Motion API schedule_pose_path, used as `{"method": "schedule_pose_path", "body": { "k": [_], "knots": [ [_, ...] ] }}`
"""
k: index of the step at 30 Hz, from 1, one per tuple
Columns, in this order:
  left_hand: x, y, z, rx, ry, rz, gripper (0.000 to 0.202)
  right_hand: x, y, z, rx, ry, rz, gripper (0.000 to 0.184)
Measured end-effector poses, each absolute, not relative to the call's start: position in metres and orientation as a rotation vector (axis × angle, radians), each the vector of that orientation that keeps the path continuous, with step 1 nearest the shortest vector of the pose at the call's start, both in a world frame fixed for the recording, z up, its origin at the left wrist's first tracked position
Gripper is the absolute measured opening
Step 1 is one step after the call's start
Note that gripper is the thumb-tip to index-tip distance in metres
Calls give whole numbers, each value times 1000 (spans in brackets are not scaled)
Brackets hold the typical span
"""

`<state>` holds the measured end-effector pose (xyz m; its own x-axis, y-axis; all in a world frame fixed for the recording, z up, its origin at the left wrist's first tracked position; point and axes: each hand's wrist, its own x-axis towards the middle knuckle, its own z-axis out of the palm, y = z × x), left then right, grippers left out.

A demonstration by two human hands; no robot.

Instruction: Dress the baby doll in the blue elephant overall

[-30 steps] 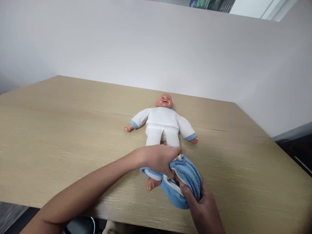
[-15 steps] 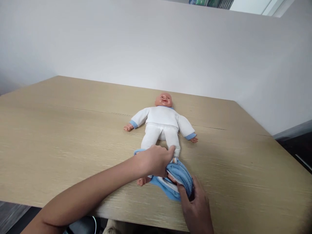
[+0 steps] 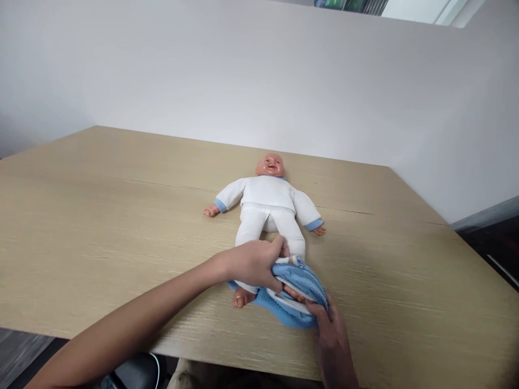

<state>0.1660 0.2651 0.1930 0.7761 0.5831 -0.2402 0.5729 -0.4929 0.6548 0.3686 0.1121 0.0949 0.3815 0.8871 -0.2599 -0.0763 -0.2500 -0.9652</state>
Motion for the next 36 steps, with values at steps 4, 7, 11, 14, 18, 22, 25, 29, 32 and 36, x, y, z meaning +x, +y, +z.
{"method": "schedule_pose_path", "body": {
  "k": [4, 7, 11, 14, 18, 22, 25, 29, 32, 36],
  "knots": [
    [161, 257, 196, 2093, 856, 93, 60, 369, 124, 97, -1517, -776, 1100, 50],
    [157, 256, 194, 2053, 838, 173, 60, 367, 135, 103, -1554, -812, 1105, 50],
    [149, 257, 189, 1994, 823, 308, 62, 367, 143, 113, -1530, -855, 1134, 61],
    [145, 255, 188, 1941, 815, 361, 61, 369, 145, 121, -1483, -939, 1176, 63],
    [144, 252, 192, 1897, 800, 410, 58, 369, 147, 130, -1371, -1052, 1158, 63],
    [142, 253, 190, 1930, 749, 464, 50, 374, 155, 131, -1297, -1097, 1166, 61],
    [139, 257, 184, 2001, 700, 547, 30, 382, 165, 130, -1261, -1188, 1153, 48],
    [138, 261, 177, 2098, 668, 588, 7, 399, 182, 130, -1242, -1278, 1292, 38],
    [135, 262, 176, 2188, 690, 602, 22, 413, 191, 133, -1227, -1359, 1430, 42],
    [123, 261, 180, 2331, 708, 551, 37, 427, 200, 145, -1221, -1546, 1479, 43]
  ]
}}
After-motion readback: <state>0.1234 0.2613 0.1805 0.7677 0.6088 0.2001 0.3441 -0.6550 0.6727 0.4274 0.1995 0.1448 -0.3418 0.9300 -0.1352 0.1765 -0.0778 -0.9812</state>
